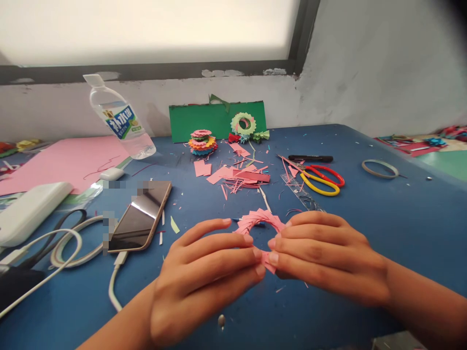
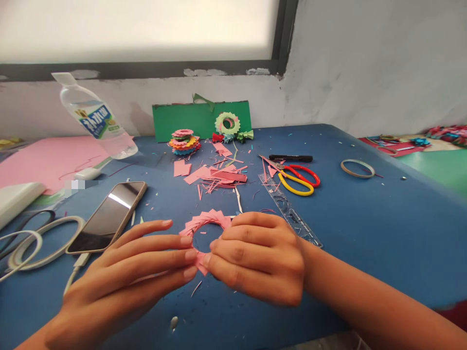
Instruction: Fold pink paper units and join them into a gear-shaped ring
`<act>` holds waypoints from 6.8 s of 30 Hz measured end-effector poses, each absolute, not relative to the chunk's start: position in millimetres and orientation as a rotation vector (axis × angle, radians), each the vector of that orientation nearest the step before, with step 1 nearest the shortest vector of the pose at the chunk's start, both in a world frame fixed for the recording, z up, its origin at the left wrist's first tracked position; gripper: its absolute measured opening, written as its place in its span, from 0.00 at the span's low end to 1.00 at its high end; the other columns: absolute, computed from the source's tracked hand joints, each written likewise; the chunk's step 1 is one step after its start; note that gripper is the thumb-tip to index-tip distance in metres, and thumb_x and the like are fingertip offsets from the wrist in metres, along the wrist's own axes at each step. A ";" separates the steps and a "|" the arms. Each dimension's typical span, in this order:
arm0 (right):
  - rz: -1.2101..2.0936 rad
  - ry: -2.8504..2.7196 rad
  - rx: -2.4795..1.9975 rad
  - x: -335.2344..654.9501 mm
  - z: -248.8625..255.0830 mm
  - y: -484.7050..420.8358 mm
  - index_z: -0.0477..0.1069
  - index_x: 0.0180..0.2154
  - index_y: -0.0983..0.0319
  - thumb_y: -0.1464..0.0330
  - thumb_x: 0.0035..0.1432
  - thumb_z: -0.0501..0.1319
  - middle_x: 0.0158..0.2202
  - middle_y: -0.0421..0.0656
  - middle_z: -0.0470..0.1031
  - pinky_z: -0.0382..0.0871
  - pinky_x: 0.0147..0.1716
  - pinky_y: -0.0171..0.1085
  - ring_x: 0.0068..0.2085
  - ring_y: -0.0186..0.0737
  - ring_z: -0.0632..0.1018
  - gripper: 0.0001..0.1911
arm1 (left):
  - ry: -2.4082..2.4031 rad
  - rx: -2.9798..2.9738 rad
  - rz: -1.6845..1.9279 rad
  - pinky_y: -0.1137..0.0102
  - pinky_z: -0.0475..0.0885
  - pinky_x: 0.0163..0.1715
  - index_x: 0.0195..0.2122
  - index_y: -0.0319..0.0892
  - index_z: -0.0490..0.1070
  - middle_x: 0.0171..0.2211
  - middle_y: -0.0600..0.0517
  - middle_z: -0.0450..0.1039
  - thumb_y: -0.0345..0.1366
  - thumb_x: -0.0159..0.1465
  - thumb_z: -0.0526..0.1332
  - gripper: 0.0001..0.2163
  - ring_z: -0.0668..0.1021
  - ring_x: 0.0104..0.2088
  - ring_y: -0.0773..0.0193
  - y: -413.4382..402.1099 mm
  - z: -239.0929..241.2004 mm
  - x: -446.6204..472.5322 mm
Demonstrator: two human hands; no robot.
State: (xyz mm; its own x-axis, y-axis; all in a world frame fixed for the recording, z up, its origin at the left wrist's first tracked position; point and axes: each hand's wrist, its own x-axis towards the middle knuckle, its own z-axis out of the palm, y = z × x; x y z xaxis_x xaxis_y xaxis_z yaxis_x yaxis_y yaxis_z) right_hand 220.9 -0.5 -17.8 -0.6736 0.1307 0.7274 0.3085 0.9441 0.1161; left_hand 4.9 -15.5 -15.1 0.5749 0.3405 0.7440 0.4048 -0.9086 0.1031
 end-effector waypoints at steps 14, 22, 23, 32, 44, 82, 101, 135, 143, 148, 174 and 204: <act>-0.218 -2.275 -0.290 216.2 -16.8 5.3 0.73 0.29 0.65 0.74 0.60 0.56 0.27 0.40 0.78 0.70 0.36 0.32 0.32 0.30 0.76 0.09 | -0.632 -2.810 -1.300 0.75 0.67 0.51 0.39 0.40 0.72 0.37 0.56 0.78 0.27 0.63 0.56 0.07 0.75 0.43 0.71 -18.2 -23.1 1.3; -0.192 -2.314 -0.263 212.5 -16.6 8.2 0.73 0.30 0.65 0.74 0.63 0.53 0.27 0.40 0.78 0.69 0.35 0.33 0.31 0.30 0.75 0.12 | -0.665 -2.879 -1.288 0.75 0.69 0.47 0.33 0.40 0.72 0.34 0.54 0.75 0.24 0.56 0.62 0.06 0.75 0.40 0.69 -8.3 -20.2 1.5; -0.207 -2.339 -0.249 212.1 -16.3 7.8 0.73 0.30 0.65 0.75 0.62 0.53 0.28 0.39 0.78 0.69 0.35 0.33 0.32 0.30 0.76 0.12 | -0.711 -2.901 -1.243 0.73 0.67 0.48 0.31 0.41 0.72 0.34 0.54 0.75 0.25 0.55 0.62 0.05 0.75 0.39 0.69 -7.1 -18.6 1.9; -0.224 -2.476 -0.136 208.2 -23.9 7.7 0.73 0.30 0.67 0.77 0.60 0.53 0.31 0.39 0.78 0.69 0.37 0.33 0.33 0.30 0.75 0.11 | -1.028 -3.228 -0.829 0.70 0.46 0.58 0.27 0.45 0.68 0.26 0.64 0.72 0.29 0.55 0.64 0.05 0.73 0.32 0.74 -6.9 -8.3 -0.1; -0.357 -2.474 -0.043 208.6 -25.8 10.4 0.74 0.29 0.63 0.76 0.58 0.56 0.32 0.38 0.77 0.68 0.39 0.32 0.34 0.31 0.75 0.10 | -0.915 -3.134 -0.834 0.65 0.48 0.57 0.27 0.45 0.69 0.27 0.62 0.74 0.31 0.58 0.62 0.04 0.73 0.33 0.71 -6.9 -11.1 -2.6; 0.060 -2.184 -0.451 202.6 -33.4 8.5 0.73 0.33 0.62 0.70 0.58 0.60 0.33 0.38 0.78 0.64 0.45 0.38 0.34 0.30 0.77 0.03 | -1.109 -3.045 -1.263 0.64 0.59 0.52 0.30 0.47 0.72 0.25 0.63 0.76 0.30 0.52 0.67 0.07 0.75 0.25 0.71 -3.6 -14.5 -3.5; 1.373 -1.722 -0.994 197.4 -35.1 13.6 0.71 0.40 0.64 0.69 0.57 0.59 0.30 0.41 0.76 0.70 0.27 0.29 0.29 0.31 0.76 0.09 | -1.446 -2.999 -1.593 0.79 0.78 0.26 0.33 0.44 0.77 0.29 0.57 0.80 0.25 0.53 0.65 0.09 0.81 0.27 0.66 5.0 -28.1 5.2; 1.255 -1.861 -1.018 199.2 -37.5 23.8 0.73 0.28 0.64 0.65 0.58 0.57 0.26 0.40 0.76 0.65 0.30 0.31 0.29 0.33 0.73 0.12 | -2.346 -2.744 -1.765 0.81 0.71 0.29 0.30 0.47 0.78 0.28 0.57 0.79 0.33 0.52 0.66 0.05 0.78 0.29 0.69 5.6 -24.7 11.0; 1.179 -2.019 -0.998 198.8 -40.6 24.4 0.74 0.27 0.64 0.65 0.58 0.57 0.24 0.39 0.75 0.64 0.29 0.30 0.28 0.32 0.72 0.12 | -2.361 -2.932 -1.585 0.81 0.70 0.27 0.30 0.49 0.79 0.28 0.58 0.80 0.33 0.53 0.66 0.05 0.78 0.28 0.70 6.4 -27.9 7.3; 1.119 -2.025 -1.032 197.9 -43.1 23.1 0.75 0.29 0.64 0.65 0.58 0.57 0.23 0.39 0.74 0.63 0.27 0.30 0.26 0.31 0.72 0.12 | -2.467 -3.150 -1.591 0.79 0.72 0.29 0.33 0.48 0.78 0.31 0.56 0.80 0.36 0.54 0.65 0.06 0.79 0.31 0.67 5.1 -31.0 10.9; 1.036 -2.058 -0.949 198.1 -40.6 20.7 0.73 0.30 0.65 0.66 0.60 0.55 0.23 0.38 0.73 0.63 0.27 0.29 0.25 0.29 0.71 0.12 | -2.574 -2.982 -1.459 0.74 0.71 0.26 0.32 0.43 0.79 0.27 0.52 0.79 0.39 0.54 0.65 0.08 0.78 0.27 0.63 1.5 -22.6 15.0; 1.009 -2.123 -0.936 202.1 -40.4 22.0 0.71 0.30 0.63 0.65 0.61 0.55 0.24 0.37 0.71 0.62 0.28 0.29 0.27 0.30 0.69 0.12 | -2.506 -2.988 -1.356 0.75 0.70 0.25 0.31 0.46 0.79 0.26 0.53 0.80 0.40 0.53 0.65 0.07 0.78 0.27 0.63 2.3 -25.0 10.5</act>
